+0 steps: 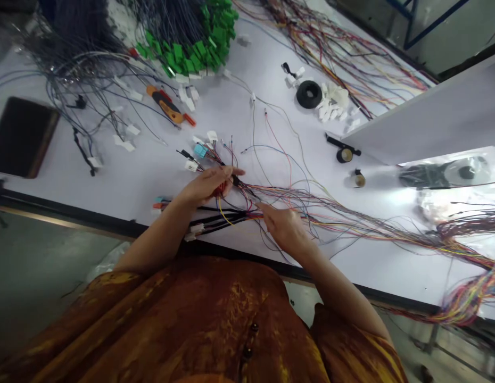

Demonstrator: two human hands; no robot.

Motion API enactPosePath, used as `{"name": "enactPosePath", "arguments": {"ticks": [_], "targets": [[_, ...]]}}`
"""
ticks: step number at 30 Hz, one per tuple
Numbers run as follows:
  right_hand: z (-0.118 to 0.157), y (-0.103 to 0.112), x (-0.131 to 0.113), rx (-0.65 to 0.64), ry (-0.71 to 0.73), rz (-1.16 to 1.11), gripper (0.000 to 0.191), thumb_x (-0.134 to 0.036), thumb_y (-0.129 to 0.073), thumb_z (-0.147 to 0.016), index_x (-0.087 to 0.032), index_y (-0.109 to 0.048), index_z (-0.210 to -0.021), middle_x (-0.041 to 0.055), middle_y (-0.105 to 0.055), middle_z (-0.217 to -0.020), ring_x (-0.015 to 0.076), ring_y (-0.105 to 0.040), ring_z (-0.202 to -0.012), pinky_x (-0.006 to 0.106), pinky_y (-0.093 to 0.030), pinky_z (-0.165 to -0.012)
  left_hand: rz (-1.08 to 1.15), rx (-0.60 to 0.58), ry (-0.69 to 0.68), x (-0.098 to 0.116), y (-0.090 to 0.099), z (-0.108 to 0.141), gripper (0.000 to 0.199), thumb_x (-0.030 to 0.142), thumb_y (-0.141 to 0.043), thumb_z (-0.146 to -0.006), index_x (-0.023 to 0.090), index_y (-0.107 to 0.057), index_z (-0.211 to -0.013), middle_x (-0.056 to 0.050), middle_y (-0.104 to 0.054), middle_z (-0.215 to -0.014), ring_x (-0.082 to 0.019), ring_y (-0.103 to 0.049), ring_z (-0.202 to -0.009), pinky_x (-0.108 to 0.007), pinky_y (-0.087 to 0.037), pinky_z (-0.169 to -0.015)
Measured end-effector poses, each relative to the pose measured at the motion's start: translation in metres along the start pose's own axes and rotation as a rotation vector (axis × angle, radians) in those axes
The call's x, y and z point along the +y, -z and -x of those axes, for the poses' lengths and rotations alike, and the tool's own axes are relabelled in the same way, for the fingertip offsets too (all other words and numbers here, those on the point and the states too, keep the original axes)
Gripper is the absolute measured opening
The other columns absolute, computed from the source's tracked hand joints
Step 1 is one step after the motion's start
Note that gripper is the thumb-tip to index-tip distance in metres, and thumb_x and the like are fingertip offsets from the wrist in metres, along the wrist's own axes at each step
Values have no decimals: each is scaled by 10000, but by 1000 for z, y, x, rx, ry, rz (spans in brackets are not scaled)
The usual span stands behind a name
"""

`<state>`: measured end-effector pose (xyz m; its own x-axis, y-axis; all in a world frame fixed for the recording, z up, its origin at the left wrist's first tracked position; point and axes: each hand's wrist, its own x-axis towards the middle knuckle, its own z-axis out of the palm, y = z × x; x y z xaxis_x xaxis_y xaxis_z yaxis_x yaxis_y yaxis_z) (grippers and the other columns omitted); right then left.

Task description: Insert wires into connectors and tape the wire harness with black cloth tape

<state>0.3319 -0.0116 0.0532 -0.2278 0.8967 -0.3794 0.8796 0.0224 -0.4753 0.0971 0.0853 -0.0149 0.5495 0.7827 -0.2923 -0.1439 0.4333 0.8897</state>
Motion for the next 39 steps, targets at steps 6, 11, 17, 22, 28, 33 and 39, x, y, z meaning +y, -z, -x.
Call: {"name": "enactPosePath", "arguments": {"ticks": [6, 11, 17, 22, 28, 33, 39], "targets": [[-24, 24, -17, 294, 245, -82, 296, -346, -545, -1000, -193, -731, -1171, 92, -764, -1036, 217, -708, -944, 359, -535, -847, -192, 26, -88, -1, -7, 2, 526, 620, -511, -966, 141, -633, -789, 22, -515, -540, -67, -434, -456, -198, -346, -464], [-113, 10, -59, 215, 260, -546, 273, -254, -677, -884, -186, -616, -1141, 33, -759, -905, 160, -702, -847, 321, -547, -827, -410, -51, -165, -8, -14, 8, 472, 525, -454, -1007, 142, -631, -795, 6, -542, -599, -88, -491, -529, -217, -376, -518], [-171, -4, -109, -58, 203, -916, 113, -208, -568, -953, -204, -513, -854, -32, -630, -682, 75, -546, -544, 232, -487, -576, -416, -30, -161, -10, -12, 5, 451, 548, -528, -965, 153, -594, -757, 10, -535, -593, -89, -468, -533, -228, -373, -530], [-136, 9, -99, 363, 294, -725, 114, -259, -514, -981, -224, -497, -874, -36, -541, -703, 95, -487, -599, 249, -423, -591, 69, 225, -180, -3, 1, -3, 450, 614, -553, -947, 187, -579, -811, 33, -502, -633, -69, -455, -510, -200, -345, -476], [-96, -21, -73, 451, 252, -532, 86, -222, -483, -957, -227, -467, -873, -15, -580, -772, 125, -534, -698, 279, -404, -664, 412, 357, -132, 6, -2, -3, 345, 449, -483, -1033, 187, -674, -916, 7, -536, -709, -80, -550, -601, -200, -462, -553], [-82, -39, -71, 484, 231, -546, 174, -291, -581, -961, -212, -519, -819, -27, -580, -745, 102, -505, -662, 262, -384, -650, 336, 409, -163, 7, -7, 0, 357, 472, -481, -1035, 192, -679, -937, -3, -549, -718, -89, -537, -601, -206, -446, -527], [-80, -47, -72, 551, 196, -492, 199, -289, -590, -962, -207, -519, -795, -25, -595, -734, 95, -496, -639, 261, -365, -637, 243, 415, -240, 2, -7, 0, 363, 497, -481, -1025, 202, -683, -956, -8, -554, -752, -101, -548, -627, -221, -441, -539]]}}
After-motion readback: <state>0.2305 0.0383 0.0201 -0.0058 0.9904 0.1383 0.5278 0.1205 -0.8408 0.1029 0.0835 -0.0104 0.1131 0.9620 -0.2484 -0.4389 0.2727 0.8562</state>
